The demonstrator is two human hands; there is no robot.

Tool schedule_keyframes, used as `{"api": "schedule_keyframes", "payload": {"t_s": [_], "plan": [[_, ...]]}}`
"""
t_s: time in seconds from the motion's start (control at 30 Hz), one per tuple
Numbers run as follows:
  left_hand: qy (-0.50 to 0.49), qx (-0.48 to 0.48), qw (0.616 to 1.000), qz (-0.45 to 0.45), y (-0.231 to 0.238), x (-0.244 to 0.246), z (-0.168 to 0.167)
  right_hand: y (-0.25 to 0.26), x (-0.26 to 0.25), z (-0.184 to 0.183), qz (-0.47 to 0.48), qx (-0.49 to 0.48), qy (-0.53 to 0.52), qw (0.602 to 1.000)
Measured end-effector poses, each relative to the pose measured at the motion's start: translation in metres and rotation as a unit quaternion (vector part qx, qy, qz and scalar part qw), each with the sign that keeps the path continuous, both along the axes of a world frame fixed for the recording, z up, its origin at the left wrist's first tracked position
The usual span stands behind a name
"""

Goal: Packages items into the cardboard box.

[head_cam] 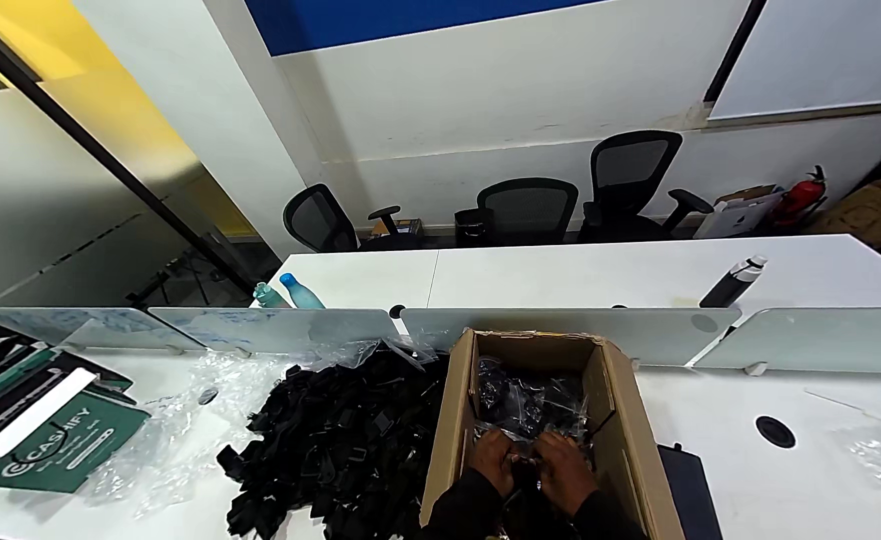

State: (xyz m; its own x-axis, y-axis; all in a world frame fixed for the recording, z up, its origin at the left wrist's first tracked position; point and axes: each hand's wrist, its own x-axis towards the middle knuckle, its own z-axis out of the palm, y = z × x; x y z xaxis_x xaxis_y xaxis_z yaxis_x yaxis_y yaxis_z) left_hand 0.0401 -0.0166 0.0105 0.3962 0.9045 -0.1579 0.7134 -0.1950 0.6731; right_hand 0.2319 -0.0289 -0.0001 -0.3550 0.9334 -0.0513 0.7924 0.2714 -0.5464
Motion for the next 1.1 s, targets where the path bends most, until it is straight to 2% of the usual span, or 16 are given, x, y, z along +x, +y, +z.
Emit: {"api": "schedule_keyframes", "payload": {"t_s": [0.13, 0.4, 0.83, 1.1], "plan": [[0.002, -0.01, 1.0, -0.006, 0.001, 0.0, 0.002, 0.003, 0.006, -0.009, -0.001, -0.026, 0.049, 0.998], [-0.018, -0.02, 1.0, 0.006, 0.0, 0.001, -0.002, 0.002, 0.005, -0.012, -0.004, -0.006, 0.06, 0.998], [-0.007, 0.008, 1.0, -0.024, -0.001, 0.0, -0.003, -0.001, -0.002, 0.001, 0.026, 0.004, 0.002, 1.0], [-0.041, 0.004, 0.998, -0.047, -0.003, 0.001, -0.004, -0.003, -0.003, 0.007, -0.011, 0.018, -0.052, 0.998]]}}
